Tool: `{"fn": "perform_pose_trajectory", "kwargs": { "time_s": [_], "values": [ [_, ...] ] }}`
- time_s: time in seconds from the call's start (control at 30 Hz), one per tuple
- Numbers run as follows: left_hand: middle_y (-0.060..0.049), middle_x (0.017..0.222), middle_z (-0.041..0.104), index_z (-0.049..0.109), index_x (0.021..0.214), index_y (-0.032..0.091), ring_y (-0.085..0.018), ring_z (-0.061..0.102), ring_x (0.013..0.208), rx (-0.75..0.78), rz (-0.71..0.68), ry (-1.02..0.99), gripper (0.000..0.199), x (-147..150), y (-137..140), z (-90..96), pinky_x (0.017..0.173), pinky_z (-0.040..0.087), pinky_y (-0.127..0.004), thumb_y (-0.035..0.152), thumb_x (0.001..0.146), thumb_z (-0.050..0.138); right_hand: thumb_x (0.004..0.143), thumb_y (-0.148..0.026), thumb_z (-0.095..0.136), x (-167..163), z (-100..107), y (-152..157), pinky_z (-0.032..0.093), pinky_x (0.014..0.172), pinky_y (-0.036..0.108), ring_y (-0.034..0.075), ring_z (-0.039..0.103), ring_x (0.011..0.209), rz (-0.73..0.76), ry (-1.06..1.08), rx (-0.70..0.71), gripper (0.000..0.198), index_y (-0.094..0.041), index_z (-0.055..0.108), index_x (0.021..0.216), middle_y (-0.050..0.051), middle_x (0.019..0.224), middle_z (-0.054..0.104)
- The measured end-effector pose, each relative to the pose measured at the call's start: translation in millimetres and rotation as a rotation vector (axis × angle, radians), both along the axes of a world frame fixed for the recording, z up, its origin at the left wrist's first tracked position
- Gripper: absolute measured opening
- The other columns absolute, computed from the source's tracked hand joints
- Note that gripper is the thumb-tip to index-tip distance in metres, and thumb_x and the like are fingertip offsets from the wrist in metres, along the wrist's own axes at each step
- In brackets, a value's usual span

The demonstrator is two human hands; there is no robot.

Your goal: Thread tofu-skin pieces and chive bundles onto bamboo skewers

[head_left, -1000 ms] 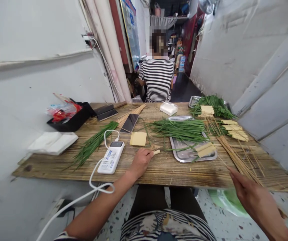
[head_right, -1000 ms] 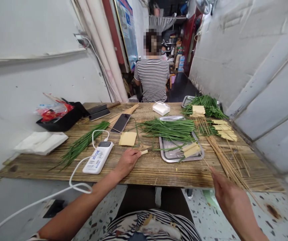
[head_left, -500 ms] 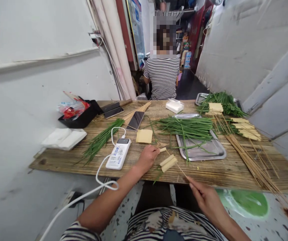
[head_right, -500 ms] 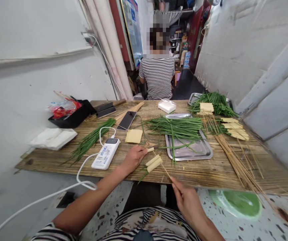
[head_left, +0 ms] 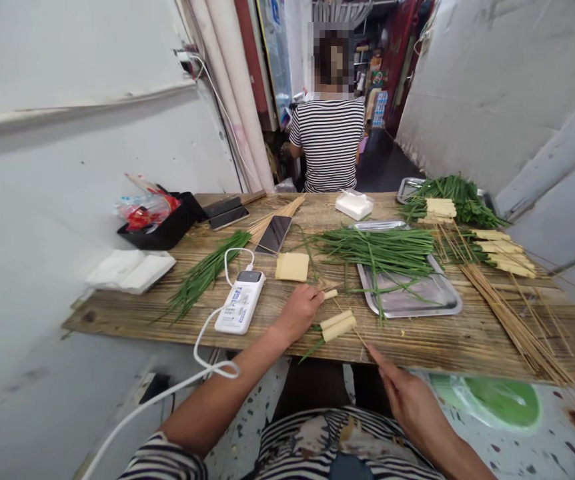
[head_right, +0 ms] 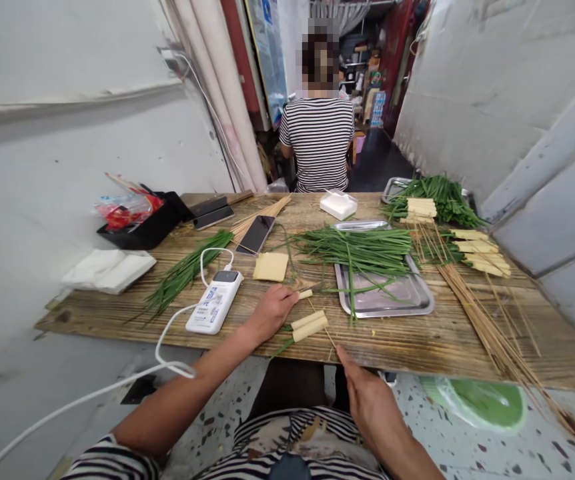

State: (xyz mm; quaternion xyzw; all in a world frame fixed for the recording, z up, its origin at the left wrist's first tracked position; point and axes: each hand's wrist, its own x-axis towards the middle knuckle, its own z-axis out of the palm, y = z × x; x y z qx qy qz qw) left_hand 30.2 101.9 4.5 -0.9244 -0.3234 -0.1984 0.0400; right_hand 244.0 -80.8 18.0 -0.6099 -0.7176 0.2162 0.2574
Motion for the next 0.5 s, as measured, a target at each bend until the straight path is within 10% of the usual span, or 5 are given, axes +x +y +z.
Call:
{"fn": "perform_pose_trajectory", "kwargs": {
  "time_s": [0.5],
  "values": [
    [-0.007, 0.078, 0.058, 0.064, 0.099, 0.013, -0.019, 0.049, 0.076, -0.025, -0.028, 0.042, 0.030, 4, 1, 12.3, 0.068, 0.039, -0.031, 0.018, 0.095, 0.035, 0.090, -0.014, 0.032, -2, -11, 0, 0.042, 0.099, 0.030, 0.016, 0.056, 0.115, -0.024, 0.028, 0.004, 0.047, -0.012, 0.047, 0.134, 0.009, 0.126, 0.057]
  ]
}}
